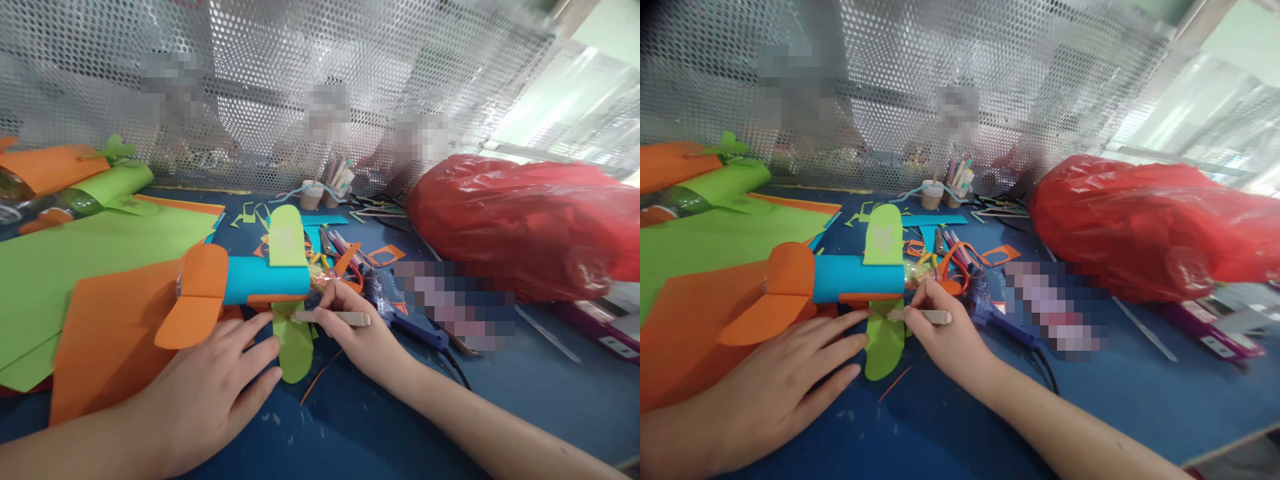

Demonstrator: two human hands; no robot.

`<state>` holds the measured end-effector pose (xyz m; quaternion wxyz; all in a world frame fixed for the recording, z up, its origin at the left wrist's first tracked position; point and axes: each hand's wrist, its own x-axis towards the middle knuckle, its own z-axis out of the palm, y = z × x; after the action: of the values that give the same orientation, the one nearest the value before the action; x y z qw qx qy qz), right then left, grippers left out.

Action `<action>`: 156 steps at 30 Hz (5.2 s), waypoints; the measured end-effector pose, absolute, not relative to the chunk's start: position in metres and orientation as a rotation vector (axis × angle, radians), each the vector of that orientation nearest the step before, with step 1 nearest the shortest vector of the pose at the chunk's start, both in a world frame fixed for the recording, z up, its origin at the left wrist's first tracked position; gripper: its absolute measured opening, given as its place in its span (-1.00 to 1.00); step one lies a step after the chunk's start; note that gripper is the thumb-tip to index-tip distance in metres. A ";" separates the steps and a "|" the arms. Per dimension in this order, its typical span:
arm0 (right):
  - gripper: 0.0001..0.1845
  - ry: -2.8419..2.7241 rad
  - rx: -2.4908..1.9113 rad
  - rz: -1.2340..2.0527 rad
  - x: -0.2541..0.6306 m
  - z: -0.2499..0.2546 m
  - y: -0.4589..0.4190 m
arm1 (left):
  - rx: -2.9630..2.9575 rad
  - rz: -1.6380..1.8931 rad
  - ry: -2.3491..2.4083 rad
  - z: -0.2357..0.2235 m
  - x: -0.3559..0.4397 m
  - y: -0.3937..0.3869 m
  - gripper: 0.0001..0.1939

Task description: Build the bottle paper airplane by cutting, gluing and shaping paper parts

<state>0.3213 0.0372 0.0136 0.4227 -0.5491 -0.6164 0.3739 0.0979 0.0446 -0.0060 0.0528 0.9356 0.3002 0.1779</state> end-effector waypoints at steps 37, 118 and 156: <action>-0.84 -1.555 -1.399 0.920 0.322 0.011 0.039 | 2.870 0.556 0.904 -0.009 0.098 0.045 -0.62; -0.76 -1.559 -1.333 1.080 0.317 0.011 0.036 | 2.849 0.547 0.921 -0.010 0.097 0.042 -0.67; -0.75 -1.507 -1.355 1.069 0.316 0.019 0.035 | 2.894 0.535 0.919 -0.010 0.099 0.044 -0.64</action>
<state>0.3158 0.0353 0.0188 0.4125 -0.5387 -0.5991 0.4251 0.0986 0.0443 -0.0102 0.0293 0.9382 0.2980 0.1735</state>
